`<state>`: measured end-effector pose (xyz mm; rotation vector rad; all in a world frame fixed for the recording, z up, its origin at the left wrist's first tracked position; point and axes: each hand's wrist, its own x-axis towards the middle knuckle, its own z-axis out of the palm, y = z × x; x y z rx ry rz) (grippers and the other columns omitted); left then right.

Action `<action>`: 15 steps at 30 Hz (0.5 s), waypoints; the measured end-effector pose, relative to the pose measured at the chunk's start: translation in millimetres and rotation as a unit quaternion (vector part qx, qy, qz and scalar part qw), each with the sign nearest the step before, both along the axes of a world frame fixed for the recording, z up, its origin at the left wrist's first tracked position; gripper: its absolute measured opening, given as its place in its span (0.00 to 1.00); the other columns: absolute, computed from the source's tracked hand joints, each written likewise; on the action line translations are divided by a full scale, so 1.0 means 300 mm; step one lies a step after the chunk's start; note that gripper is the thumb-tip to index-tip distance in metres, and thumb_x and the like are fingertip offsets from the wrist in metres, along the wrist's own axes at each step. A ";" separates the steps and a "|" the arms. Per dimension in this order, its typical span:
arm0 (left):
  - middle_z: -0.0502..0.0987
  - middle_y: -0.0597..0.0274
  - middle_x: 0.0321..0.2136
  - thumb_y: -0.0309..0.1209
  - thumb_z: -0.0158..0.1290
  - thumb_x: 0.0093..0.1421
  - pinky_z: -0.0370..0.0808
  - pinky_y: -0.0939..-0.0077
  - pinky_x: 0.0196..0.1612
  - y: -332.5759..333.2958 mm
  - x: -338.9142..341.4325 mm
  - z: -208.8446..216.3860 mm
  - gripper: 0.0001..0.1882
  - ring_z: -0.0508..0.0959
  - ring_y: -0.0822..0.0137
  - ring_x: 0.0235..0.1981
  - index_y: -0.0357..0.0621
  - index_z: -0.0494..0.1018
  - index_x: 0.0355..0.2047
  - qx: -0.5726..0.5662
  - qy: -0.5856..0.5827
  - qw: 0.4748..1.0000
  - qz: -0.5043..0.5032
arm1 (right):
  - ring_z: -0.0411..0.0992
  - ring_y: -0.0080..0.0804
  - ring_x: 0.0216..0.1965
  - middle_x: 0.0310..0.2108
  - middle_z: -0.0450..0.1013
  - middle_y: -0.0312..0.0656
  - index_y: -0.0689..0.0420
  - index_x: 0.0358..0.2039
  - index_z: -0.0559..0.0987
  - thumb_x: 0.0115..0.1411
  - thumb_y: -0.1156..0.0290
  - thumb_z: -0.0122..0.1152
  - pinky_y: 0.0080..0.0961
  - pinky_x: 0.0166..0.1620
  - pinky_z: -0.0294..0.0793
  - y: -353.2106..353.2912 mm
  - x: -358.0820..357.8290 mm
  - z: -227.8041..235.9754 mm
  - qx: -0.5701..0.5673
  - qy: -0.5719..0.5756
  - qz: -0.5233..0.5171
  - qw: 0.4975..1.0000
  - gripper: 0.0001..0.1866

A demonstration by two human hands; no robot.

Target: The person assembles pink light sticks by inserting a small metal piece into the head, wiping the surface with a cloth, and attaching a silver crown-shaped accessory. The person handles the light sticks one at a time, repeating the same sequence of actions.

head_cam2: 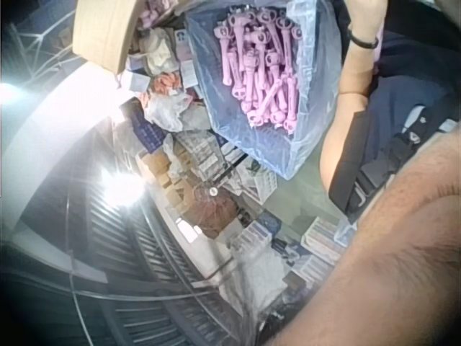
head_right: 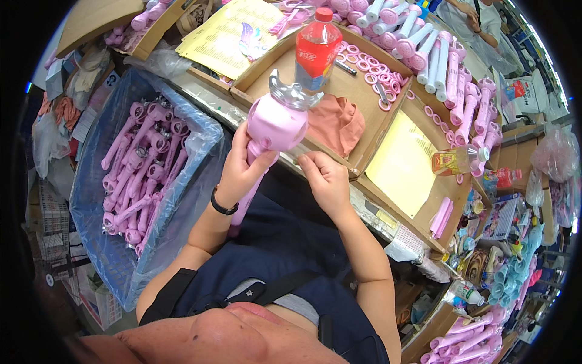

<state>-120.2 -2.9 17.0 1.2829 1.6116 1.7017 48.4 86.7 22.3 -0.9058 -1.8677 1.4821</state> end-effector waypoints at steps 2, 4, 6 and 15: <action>0.75 0.50 0.44 0.35 0.60 0.57 0.71 0.73 0.48 -0.006 0.006 -0.011 0.34 0.75 0.66 0.45 0.36 0.57 0.59 0.008 0.038 0.999 0.009 | 0.66 0.16 0.23 0.20 0.71 0.34 0.62 0.31 0.79 0.62 0.65 0.57 0.18 0.28 0.66 -0.007 0.018 0.007 -0.121 -0.001 0.011 0.993 0.12; 0.66 0.57 0.53 0.26 0.58 0.57 0.63 0.75 0.57 -0.012 0.012 -0.025 0.35 0.66 0.70 0.53 0.34 0.54 0.61 -0.013 -0.044 0.998 -0.052 | 0.67 0.17 0.23 0.20 0.71 0.35 0.61 0.31 0.79 0.63 0.65 0.57 0.19 0.28 0.67 -0.021 0.038 0.009 -0.102 -0.014 0.036 0.994 0.12; 0.73 0.53 0.46 0.29 0.60 0.56 0.70 0.76 0.49 -0.009 0.007 -0.038 0.34 0.74 0.67 0.46 0.36 0.57 0.59 0.038 -0.038 0.997 -0.050 | 0.70 0.22 0.23 0.21 0.73 0.37 0.61 0.32 0.79 0.63 0.64 0.55 0.22 0.31 0.70 -0.017 0.086 0.008 -0.118 -0.090 0.055 0.987 0.12; 0.74 0.52 0.29 0.46 0.41 0.67 0.73 0.73 0.29 -0.025 -0.077 -0.019 0.24 0.76 0.64 0.25 0.34 0.63 0.48 0.101 -0.241 0.962 -0.075 | 0.72 0.43 0.35 0.31 0.73 0.48 0.62 0.33 0.77 0.59 0.67 0.57 0.34 0.39 0.70 0.216 0.638 -0.088 0.274 -0.298 -0.314 0.859 0.09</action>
